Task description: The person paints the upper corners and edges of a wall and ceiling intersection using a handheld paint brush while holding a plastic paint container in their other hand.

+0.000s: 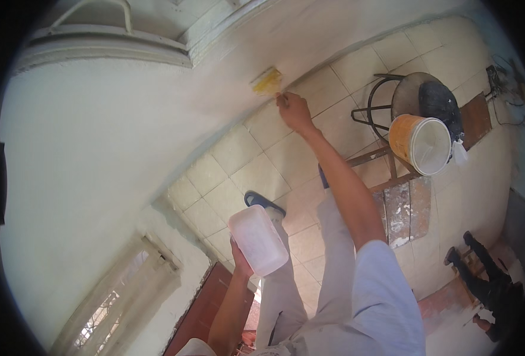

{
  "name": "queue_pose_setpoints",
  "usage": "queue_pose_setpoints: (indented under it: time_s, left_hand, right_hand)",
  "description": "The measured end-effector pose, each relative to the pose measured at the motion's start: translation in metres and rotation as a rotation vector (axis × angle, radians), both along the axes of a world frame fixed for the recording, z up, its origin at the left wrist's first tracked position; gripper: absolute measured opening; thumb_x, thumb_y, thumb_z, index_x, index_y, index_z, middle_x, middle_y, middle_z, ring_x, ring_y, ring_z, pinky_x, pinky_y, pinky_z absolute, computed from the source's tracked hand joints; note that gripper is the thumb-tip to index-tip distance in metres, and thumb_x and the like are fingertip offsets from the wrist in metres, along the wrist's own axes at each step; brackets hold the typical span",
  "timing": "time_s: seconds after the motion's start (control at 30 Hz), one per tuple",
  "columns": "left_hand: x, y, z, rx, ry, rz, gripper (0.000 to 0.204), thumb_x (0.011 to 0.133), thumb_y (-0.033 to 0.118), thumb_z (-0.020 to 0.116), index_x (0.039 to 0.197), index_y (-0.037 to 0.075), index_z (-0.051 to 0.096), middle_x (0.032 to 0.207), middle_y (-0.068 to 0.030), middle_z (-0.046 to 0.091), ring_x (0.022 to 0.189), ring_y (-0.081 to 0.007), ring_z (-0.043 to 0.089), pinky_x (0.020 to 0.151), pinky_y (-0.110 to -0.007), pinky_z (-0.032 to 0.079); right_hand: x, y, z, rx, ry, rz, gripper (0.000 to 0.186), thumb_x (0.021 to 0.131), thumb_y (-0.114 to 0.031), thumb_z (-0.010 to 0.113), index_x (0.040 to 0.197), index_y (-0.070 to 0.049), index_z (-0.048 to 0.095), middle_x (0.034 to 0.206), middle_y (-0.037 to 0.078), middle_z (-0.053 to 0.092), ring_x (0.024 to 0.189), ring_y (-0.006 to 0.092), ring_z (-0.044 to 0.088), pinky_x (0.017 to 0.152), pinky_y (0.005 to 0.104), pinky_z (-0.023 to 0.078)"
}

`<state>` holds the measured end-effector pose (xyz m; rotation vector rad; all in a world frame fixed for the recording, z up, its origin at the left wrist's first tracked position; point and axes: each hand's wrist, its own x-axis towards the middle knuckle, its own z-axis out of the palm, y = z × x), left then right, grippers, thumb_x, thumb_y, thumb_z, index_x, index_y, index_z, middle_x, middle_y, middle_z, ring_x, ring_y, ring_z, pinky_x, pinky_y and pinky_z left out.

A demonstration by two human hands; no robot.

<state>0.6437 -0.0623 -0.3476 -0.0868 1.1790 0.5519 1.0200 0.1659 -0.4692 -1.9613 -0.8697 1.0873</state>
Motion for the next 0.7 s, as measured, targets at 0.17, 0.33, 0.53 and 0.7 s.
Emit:
queue_pose_setpoints:
  time_s: [0.17,0.33,0.53,0.7]
  left_hand:
    - [0.008,0.012,0.007,0.031,-0.062,-0.056,0.084,0.101,0.073,0.042,0.16,0.014,0.036,0.156,-0.0127,0.05,0.138,-0.0327,0.055,0.115,-0.054,0.048]
    - [0.007,0.015,0.012,0.066,0.013,-0.104,0.082,0.104,0.072,0.034,0.159,0.011,0.04,0.151,-0.0118,0.057,0.133,-0.0312,0.06,0.113,-0.051,0.05]
    - [-0.004,0.014,-0.004,0.014,-0.005,-0.137,0.081,0.103,0.071,0.039,0.16,0.013,0.036,0.157,-0.0126,0.05,0.138,-0.0321,0.055,0.116,-0.054,0.047]
    - [-0.043,0.007,0.008,-0.007,-0.026,0.009,0.08,0.103,0.072,0.039,0.16,0.015,0.039,0.154,-0.0104,0.054,0.137,-0.0317,0.056,0.115,-0.053,0.048]
  right_hand:
    - [-0.013,-0.034,0.112,0.319,-0.021,-0.006,0.034,0.107,-0.03,0.057,0.094,0.001,0.065,0.078,0.022,0.067,0.074,0.0455,0.065,0.066,0.0481,0.05]
    - [-0.037,-0.028,0.098,0.342,0.02,0.002,0.036,0.108,-0.033,0.055,0.098,0.0,0.065,0.079,0.024,0.067,0.073,0.0463,0.065,0.064,0.0499,0.049]
    - [-0.001,-0.022,-0.122,0.034,-0.293,-0.026,0.04,0.107,-0.037,0.053,0.104,-0.001,0.069,0.081,0.025,0.069,0.078,0.049,0.066,0.072,0.0546,0.053]
    - [-0.028,-0.01,-0.057,-0.052,-0.276,-0.065,0.044,0.107,-0.038,0.055,0.09,0.001,0.067,0.08,0.023,0.068,0.074,0.0413,0.066,0.07,0.0462,0.05]
